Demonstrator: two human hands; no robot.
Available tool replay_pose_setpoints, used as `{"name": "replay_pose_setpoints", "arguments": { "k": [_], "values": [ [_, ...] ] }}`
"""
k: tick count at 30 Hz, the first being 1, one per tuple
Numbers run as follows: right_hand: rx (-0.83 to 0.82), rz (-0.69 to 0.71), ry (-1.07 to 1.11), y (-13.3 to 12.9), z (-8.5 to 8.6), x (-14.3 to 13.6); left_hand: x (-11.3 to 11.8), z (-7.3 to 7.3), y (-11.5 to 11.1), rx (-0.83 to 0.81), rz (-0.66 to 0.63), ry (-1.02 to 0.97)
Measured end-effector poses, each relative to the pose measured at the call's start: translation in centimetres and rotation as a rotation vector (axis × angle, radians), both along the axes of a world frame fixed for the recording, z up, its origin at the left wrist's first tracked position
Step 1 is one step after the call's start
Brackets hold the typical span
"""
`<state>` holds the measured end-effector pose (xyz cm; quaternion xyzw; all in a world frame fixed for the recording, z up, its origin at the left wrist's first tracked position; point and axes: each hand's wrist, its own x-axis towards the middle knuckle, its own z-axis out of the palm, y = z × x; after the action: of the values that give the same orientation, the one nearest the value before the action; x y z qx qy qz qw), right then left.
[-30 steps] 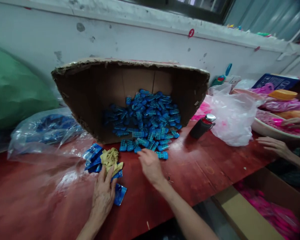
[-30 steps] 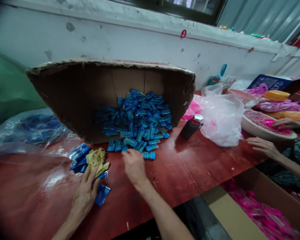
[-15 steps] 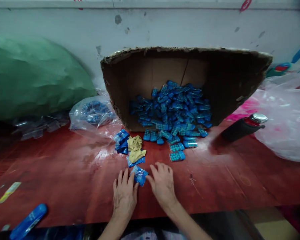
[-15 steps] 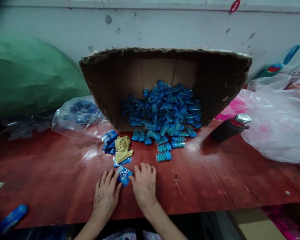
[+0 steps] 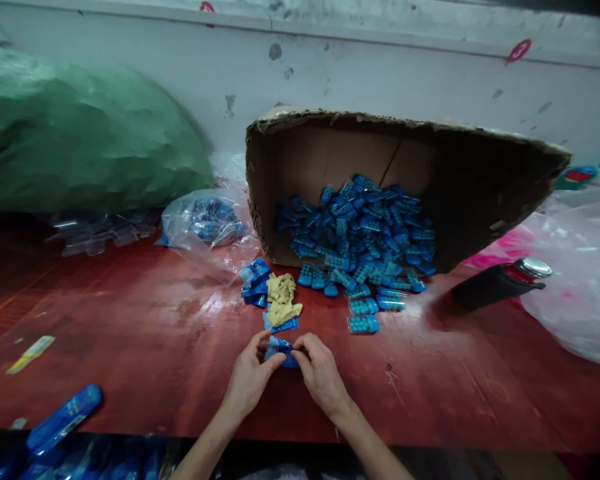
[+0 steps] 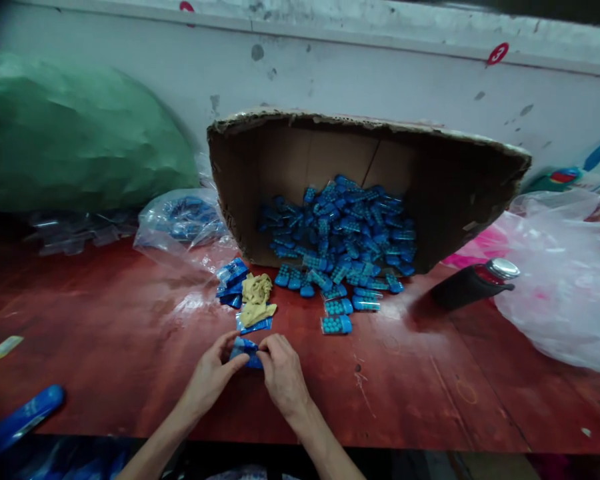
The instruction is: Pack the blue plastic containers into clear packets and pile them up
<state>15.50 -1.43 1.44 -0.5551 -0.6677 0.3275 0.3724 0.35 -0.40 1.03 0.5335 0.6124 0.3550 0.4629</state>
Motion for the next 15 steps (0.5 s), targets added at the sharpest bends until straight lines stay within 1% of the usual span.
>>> {"name": "replay_pose_setpoints", "arguments": {
  "k": [2,4,6,7,10,15],
  "values": [
    [-0.107,-0.037,0.291,0.3,0.1,-0.2,0.2,0.3,0.4,-0.08,-0.025,-0.167],
    [-0.273,-0.063,0.558,0.6,0.1,-0.5,0.4,0.3,0.5,-0.15,-0.001,-0.255],
    [-0.421,-0.044,0.733,0.9,-0.1,-0.6,0.6,0.2,0.3,-0.189,0.052,-0.309],
    [-0.469,-0.027,0.773,1.0,-0.3,-0.6,0.7,0.1,0.2,-0.196,0.076,-0.329],
    [-0.483,-0.054,0.762,0.9,-0.5,-0.8,1.0,-0.3,-0.1,-0.2,0.142,-0.372],
    [-0.373,-0.152,0.559,0.5,-0.6,-1.5,1.5,-1.1,-0.1,-0.176,0.195,-0.387]
  ]
}}
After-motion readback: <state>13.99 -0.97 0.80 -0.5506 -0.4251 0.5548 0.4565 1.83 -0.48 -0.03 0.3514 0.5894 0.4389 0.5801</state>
